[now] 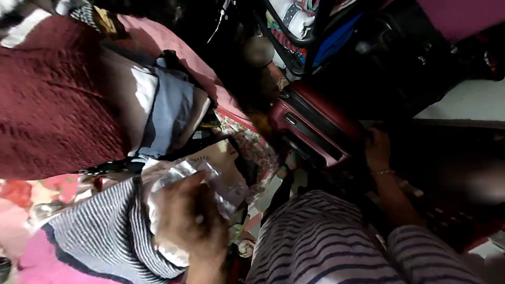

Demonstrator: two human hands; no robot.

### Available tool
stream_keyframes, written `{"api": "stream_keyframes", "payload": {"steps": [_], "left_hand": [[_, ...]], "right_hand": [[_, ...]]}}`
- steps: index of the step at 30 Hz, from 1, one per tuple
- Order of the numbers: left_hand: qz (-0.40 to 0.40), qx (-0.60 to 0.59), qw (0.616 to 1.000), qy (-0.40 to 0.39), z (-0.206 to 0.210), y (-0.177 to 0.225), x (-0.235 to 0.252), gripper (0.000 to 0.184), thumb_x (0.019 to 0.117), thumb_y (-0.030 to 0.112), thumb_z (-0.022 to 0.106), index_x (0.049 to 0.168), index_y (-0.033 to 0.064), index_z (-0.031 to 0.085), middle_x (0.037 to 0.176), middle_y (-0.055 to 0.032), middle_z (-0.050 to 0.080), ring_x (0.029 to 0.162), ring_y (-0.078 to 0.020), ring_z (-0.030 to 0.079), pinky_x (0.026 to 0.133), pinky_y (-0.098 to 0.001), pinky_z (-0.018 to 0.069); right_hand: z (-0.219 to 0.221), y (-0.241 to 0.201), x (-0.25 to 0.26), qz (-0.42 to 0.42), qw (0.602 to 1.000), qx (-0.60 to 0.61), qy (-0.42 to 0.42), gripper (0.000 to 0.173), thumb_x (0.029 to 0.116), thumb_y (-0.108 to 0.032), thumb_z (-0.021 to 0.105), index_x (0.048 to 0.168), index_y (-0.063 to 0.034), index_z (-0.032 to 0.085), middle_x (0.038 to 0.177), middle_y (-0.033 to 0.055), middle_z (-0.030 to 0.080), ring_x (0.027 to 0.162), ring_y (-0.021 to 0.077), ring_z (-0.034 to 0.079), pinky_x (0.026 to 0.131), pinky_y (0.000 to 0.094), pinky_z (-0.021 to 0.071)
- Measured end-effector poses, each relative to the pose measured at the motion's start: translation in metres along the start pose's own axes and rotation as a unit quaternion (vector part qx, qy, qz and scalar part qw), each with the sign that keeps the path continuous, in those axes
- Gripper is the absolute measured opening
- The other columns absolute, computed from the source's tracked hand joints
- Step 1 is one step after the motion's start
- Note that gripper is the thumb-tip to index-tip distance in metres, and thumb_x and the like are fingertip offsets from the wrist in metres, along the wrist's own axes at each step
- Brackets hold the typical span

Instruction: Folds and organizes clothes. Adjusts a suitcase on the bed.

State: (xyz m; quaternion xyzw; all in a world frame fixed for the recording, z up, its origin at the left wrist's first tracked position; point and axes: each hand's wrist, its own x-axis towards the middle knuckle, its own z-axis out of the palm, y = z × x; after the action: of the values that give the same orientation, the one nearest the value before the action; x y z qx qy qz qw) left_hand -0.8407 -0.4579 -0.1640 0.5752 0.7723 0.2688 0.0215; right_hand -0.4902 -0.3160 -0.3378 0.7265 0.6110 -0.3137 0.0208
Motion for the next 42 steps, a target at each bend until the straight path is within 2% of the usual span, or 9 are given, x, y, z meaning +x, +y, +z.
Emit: {"api": "stream_keyframes", "payload": {"steps": [6, 11, 16, 20, 24, 29, 34, 39, 42], "left_hand": [[-0.152, -0.13, 0.952, -0.231, 0.189, 0.0, 0.069, 0.024, 0.0996, 0.0, 0.055, 0.119, -0.0073, 0.068, 0.122, -0.0262, 0.066, 0.112, -0.0388, 0.065, 0.099, -0.0542, 0.0497], [-0.184, -0.13, 0.912, -0.344, 0.262, -0.037, 0.104, 0.045, 0.1071, 0.018, 0.051, 0.15, 0.0037, 0.049, 0.152, -0.0213, 0.049, 0.141, -0.0368, 0.048, 0.117, -0.0542, 0.0346], [-0.189, -0.185, 0.928, -0.264, 0.27, -0.036, 0.097, 0.023, 0.0989, 0.012, 0.065, 0.112, -0.007, 0.065, 0.109, -0.0215, 0.066, 0.1, -0.0283, 0.064, 0.093, -0.0461, 0.0504], [-0.152, -0.224, 0.919, -0.287, 0.273, -0.03, 0.085, 0.016, 0.0988, 0.008, 0.062, 0.103, -0.0076, 0.065, 0.107, -0.0194, 0.063, 0.098, -0.0249, 0.061, 0.091, -0.0421, 0.0491], [-0.192, -0.235, 0.88, -0.365, 0.268, -0.025, 0.095, 0.011, 0.0992, 0.007, 0.061, 0.103, -0.0033, 0.065, 0.093, -0.0117, 0.064, 0.081, -0.0147, 0.058, 0.078, -0.0355, 0.0488], [-0.147, -0.14, 0.832, -0.516, 0.252, -0.01, 0.112, 0.027, 0.104, 0.011, 0.057, 0.124, -0.006, 0.062, 0.113, -0.0247, 0.066, 0.105, -0.0335, 0.064, 0.096, -0.0517, 0.0484], [-0.089, -0.169, 0.898, -0.397, 0.254, 0.003, 0.065, 0.022, 0.0954, 0.005, 0.069, 0.115, -0.0018, 0.062, 0.102, -0.0211, 0.069, 0.087, -0.0329, 0.069, 0.08, -0.0509, 0.0562], [-0.052, -0.023, 0.926, -0.374, 0.249, 0.02, 0.059, 0.022, 0.1001, 0.01, 0.062, 0.114, -0.0063, 0.067, 0.107, -0.0295, 0.069, 0.096, -0.0481, 0.069, 0.084, -0.0641, 0.0535], [-0.146, -0.134, 0.893, -0.405, 0.249, 0.007, 0.073, 0.015, 0.099, 0.008, 0.064, 0.111, -0.0015, 0.067, 0.094, -0.0168, 0.07, 0.08, -0.0266, 0.068, 0.074, -0.0447, 0.0561]], "right_hand": [[0.072, -0.073, -0.042, -0.309, 0.949, -0.015, 0.059, 0.036, 0.0957, -0.027, 0.063, 0.12, -0.0025, 0.073, 0.123, 0.0298, 0.064, 0.114, 0.0517, 0.062, 0.093, 0.0658, 0.0495], [0.099, -0.065, -0.033, -0.335, 0.939, -0.068, 0.038, 0.049, 0.092, -0.054, 0.063, 0.131, -0.0253, 0.07, 0.154, 0.0234, 0.047, 0.143, 0.0537, 0.038, 0.105, 0.0851, 0.0196], [0.089, -0.049, -0.033, -0.369, 0.928, -0.039, 0.047, 0.032, 0.0809, -0.034, 0.074, 0.107, -0.0164, 0.076, 0.143, 0.0282, 0.056, 0.132, 0.0539, 0.052, 0.1, 0.0821, 0.0299], [0.085, -0.032, -0.035, -0.358, 0.931, -0.021, 0.074, 0.027, 0.0788, -0.037, 0.072, 0.091, -0.013, 0.076, 0.136, 0.0278, 0.061, 0.124, 0.0528, 0.058, 0.099, 0.0823, 0.03], [0.076, -0.01, -0.04, -0.337, 0.938, -0.023, 0.076, 0.034, 0.0777, -0.045, 0.071, 0.089, -0.0134, 0.075, 0.131, 0.0251, 0.064, 0.118, 0.0513, 0.061, 0.102, 0.0815, 0.0277], [0.067, 0.013, -0.04, -0.332, 0.939, -0.023, 0.086, 0.06, 0.09, -0.071, 0.047, 0.092, -0.0178, 0.074, 0.122, 0.0199, 0.068, 0.109, 0.0437, 0.065, 0.104, 0.0763, 0.0295], [0.065, 0.024, -0.04, -0.327, 0.94, -0.012, 0.092, 0.06, 0.0923, -0.071, 0.043, 0.086, -0.0196, 0.072, 0.12, 0.0162, 0.069, 0.107, 0.0394, 0.065, 0.105, 0.0713, 0.0325], [0.065, 0.025, -0.041, -0.327, 0.94, 0.007, 0.094, 0.055, 0.0957, -0.066, 0.042, 0.085, -0.0205, 0.071, 0.12, 0.0143, 0.069, 0.108, 0.0373, 0.065, 0.107, 0.0689, 0.0317], [0.067, 0.026, -0.041, -0.326, 0.94, 0.023, 0.098, 0.054, 0.0968, -0.065, 0.042, 0.086, -0.0213, 0.071, 0.12, 0.0137, 0.069, 0.108, 0.036, 0.065, 0.108, 0.0673, 0.0307]]}}
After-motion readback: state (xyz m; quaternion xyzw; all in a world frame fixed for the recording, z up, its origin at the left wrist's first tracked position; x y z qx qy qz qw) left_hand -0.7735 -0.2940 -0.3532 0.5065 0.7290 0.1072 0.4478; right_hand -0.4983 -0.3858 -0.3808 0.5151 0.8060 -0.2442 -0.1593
